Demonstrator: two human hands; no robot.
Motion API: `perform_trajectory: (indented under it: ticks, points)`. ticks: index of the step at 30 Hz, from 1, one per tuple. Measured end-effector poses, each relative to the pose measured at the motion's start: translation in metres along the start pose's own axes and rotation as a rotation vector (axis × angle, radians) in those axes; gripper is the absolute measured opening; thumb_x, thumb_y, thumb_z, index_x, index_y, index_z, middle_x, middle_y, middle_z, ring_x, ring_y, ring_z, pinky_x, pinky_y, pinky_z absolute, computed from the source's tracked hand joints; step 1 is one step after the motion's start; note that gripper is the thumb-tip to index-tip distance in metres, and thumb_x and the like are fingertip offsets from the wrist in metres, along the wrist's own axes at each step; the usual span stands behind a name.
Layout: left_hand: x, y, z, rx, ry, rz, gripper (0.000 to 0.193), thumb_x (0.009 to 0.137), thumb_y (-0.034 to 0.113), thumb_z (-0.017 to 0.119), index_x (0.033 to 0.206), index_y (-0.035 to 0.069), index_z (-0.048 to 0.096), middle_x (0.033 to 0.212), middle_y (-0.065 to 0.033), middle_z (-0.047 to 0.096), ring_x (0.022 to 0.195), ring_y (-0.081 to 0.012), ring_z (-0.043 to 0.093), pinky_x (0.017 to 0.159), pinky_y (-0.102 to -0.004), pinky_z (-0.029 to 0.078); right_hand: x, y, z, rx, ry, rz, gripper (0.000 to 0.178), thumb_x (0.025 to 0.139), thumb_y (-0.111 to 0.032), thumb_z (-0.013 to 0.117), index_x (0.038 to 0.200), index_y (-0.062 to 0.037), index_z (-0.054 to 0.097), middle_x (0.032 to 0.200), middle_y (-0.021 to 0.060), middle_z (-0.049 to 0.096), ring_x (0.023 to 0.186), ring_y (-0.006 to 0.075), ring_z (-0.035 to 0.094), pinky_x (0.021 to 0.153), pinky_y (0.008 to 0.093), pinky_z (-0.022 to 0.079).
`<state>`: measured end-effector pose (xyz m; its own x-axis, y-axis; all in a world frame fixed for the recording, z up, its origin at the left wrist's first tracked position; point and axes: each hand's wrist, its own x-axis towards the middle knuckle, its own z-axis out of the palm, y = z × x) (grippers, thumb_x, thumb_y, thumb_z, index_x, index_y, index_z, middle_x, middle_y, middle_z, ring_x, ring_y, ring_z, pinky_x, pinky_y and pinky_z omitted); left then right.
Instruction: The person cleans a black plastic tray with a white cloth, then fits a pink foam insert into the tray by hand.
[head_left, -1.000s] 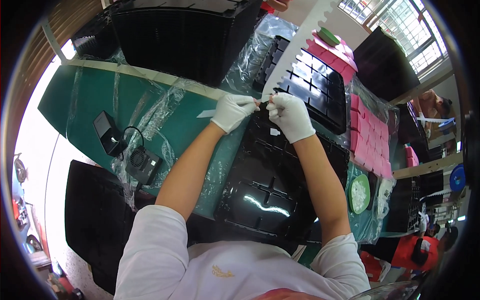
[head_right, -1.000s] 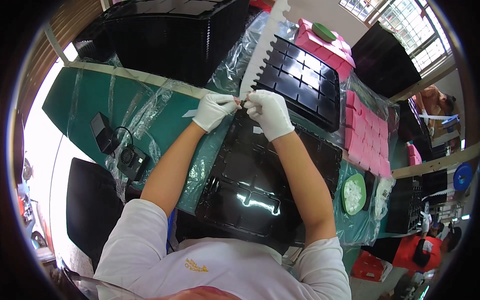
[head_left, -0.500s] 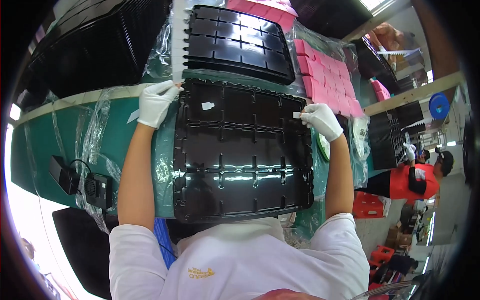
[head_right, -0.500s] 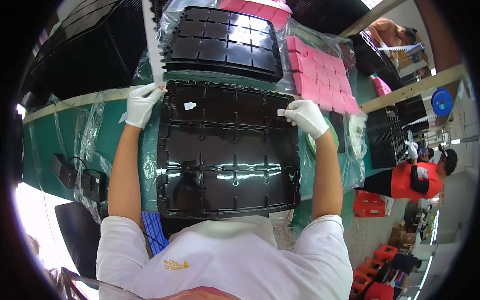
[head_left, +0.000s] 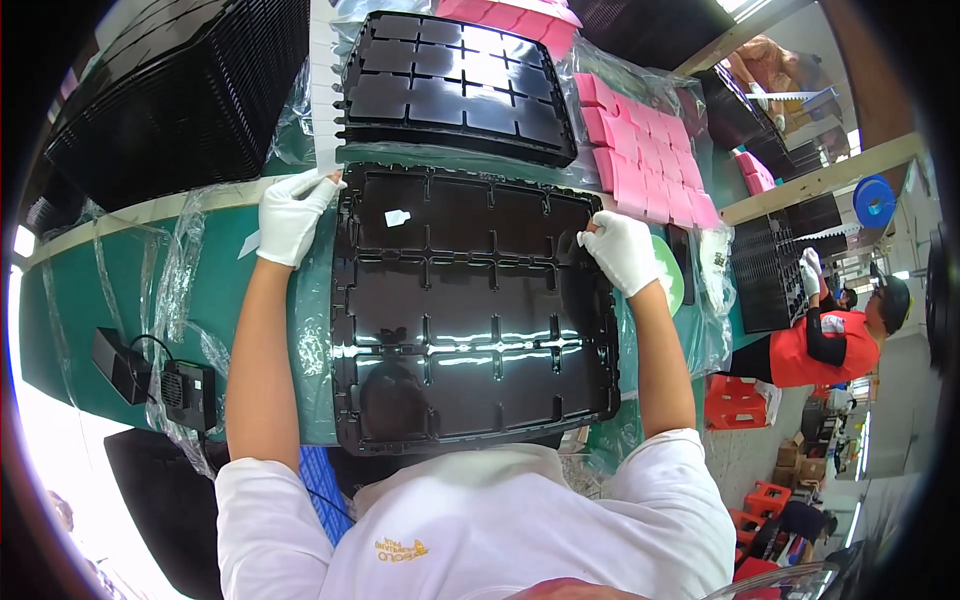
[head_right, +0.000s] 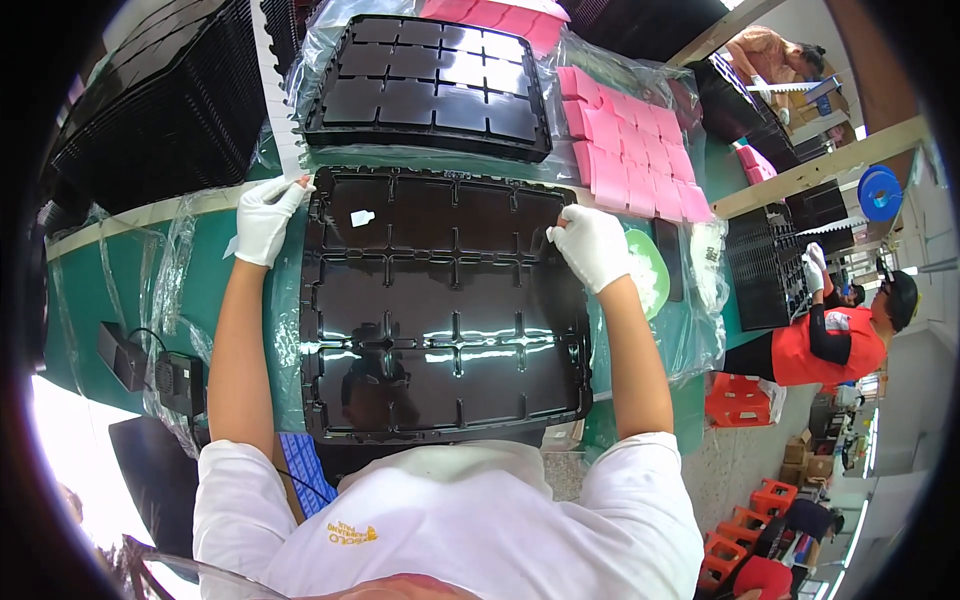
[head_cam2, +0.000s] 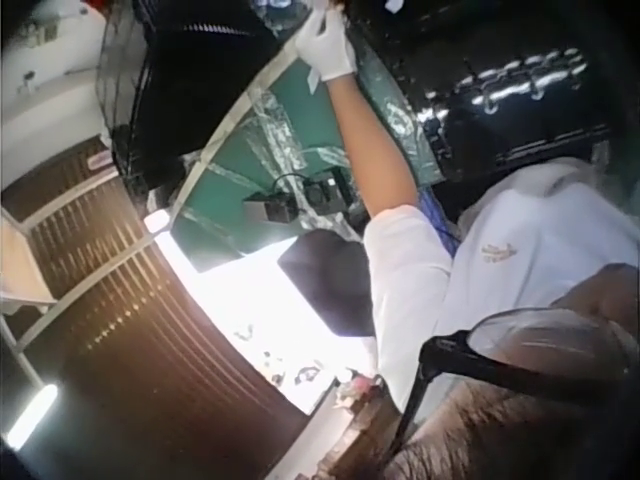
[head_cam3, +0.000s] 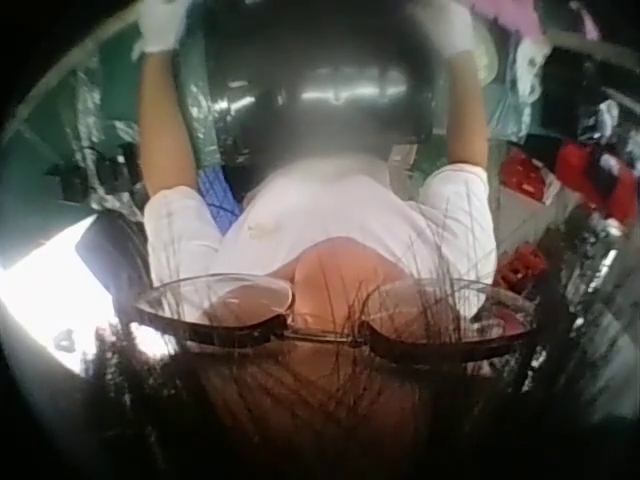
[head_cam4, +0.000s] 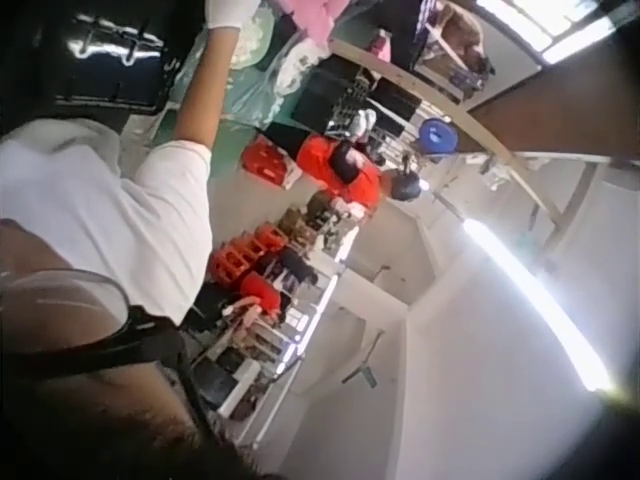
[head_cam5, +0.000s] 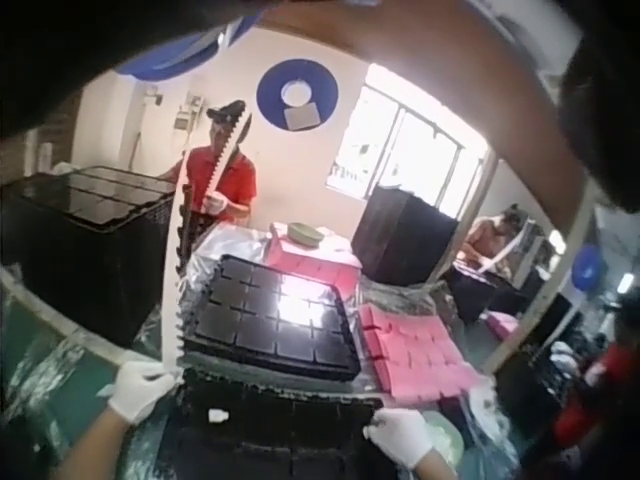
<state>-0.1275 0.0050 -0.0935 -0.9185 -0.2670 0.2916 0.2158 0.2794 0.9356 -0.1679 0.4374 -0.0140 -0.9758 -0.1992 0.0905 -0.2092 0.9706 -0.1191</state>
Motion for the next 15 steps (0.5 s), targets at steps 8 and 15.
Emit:
perform_trajectory:
  ticks: [8,15]
  points:
    - [-0.001,0.0,0.007,-0.061,0.02,0.001,0.023,0.094,0.012,0.073,0.113,-0.001,0.075,0.096,-0.0061,0.077,0.085,-0.0082,0.069,0.078,-0.022,0.053,-0.008,-0.002,0.004,0.065,0.095,-0.236,0.021,0.085,-0.021,0.069,0.09,-0.0015,0.074,0.087,0.0168,0.071,0.087,0.0365,0.068,0.081,0.0438,0.054]
    - [-0.005,0.008,0.0,0.077,0.021,-0.001,0.024,0.092,0.015,0.075,0.109,-0.003,0.075,0.095,-0.0085,0.078,0.082,-0.0089,0.07,0.075,-0.0228,0.053,-0.002,-0.002,0.014,-0.006,0.113,-0.192,0.016,0.085,-0.017,0.065,0.088,-0.0058,0.076,0.085,0.019,0.071,0.082,0.0375,0.07,0.076,0.0446,0.056]
